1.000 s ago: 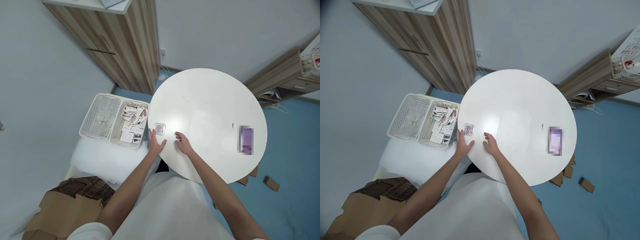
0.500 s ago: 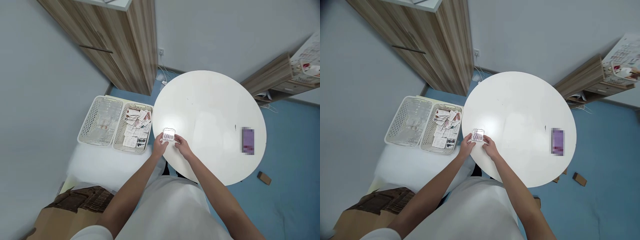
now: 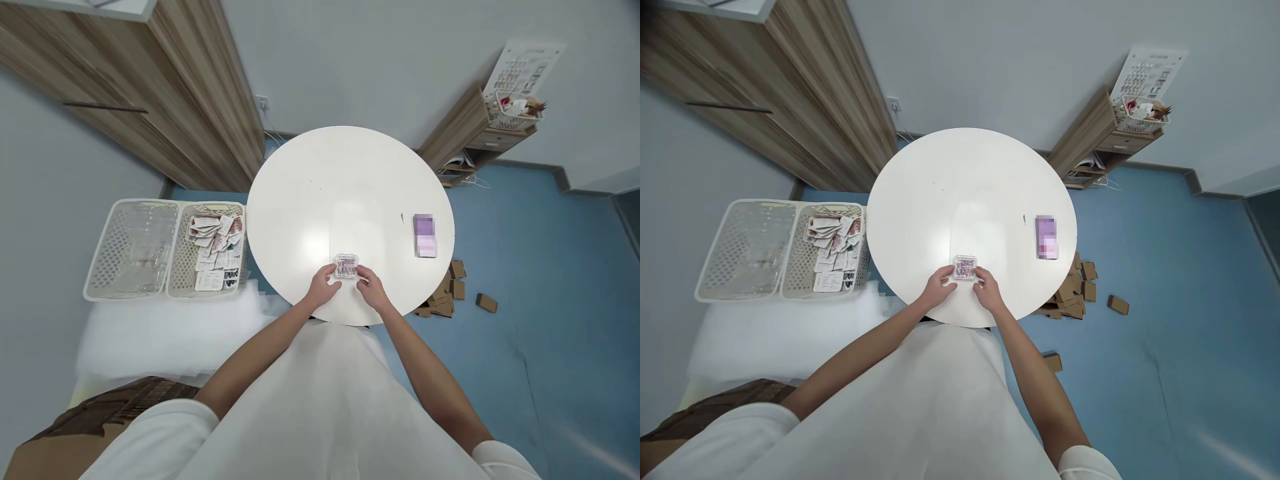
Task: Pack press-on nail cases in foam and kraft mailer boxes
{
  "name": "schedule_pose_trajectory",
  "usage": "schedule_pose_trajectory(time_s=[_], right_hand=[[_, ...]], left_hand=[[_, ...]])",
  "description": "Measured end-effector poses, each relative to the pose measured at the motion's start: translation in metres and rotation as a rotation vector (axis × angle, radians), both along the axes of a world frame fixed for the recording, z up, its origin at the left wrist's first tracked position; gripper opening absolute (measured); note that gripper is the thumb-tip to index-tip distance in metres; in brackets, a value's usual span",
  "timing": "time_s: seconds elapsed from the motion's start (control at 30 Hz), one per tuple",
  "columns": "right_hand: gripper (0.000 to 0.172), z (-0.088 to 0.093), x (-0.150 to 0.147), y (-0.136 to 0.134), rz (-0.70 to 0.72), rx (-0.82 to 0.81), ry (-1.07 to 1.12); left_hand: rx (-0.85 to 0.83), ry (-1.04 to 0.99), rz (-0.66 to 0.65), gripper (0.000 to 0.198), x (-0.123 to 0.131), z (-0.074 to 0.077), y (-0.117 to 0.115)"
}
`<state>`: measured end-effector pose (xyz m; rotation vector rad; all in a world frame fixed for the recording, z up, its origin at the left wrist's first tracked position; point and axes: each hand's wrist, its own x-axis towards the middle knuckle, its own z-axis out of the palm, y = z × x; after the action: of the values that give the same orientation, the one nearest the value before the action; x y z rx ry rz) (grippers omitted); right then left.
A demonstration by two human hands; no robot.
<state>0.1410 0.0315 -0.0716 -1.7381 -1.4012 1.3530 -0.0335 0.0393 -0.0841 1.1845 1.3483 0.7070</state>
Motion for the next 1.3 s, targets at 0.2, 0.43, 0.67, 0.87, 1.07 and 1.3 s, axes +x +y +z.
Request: schedule_pose_trajectory(time_s=[0.2,0.43,0.67,0.87,1.07,1.3], right_hand=[[0.05,-0.012,0.044,-0.004,0.068,0.044,-0.102],[0.051,-0.025,0.058,0.004,0.274,0.126,-0.175],[0.028,-0.023,0.071,-0.012,0.562,0.291,-0.421],[0.033,-0.024,0.062,-0.02,0.843,0.343,-0.589],[0.02,-0.017,0.054,-0.011,0.785,0.276,-0.627],[0.059,-0.007,0.074,-0.014,0.685,0.268,-0.538]], left_hand=[[-0.003,0.119,-0.072,0.053,0.049,-0.004,-0.003],[0.079,0.331,-0.02,0.054,0.059,-0.008,-0.007],[0.241,0.552,-0.124,0.031,0.049,-0.009,-0.039],[0.266,0.631,-0.285,0.039,0.043,-0.004,-0.058],[0.31,0.673,-0.336,0.027,0.037,-0.004,-0.051],[0.286,0.696,-0.306,0.022,0.02,-0.004,-0.039]])
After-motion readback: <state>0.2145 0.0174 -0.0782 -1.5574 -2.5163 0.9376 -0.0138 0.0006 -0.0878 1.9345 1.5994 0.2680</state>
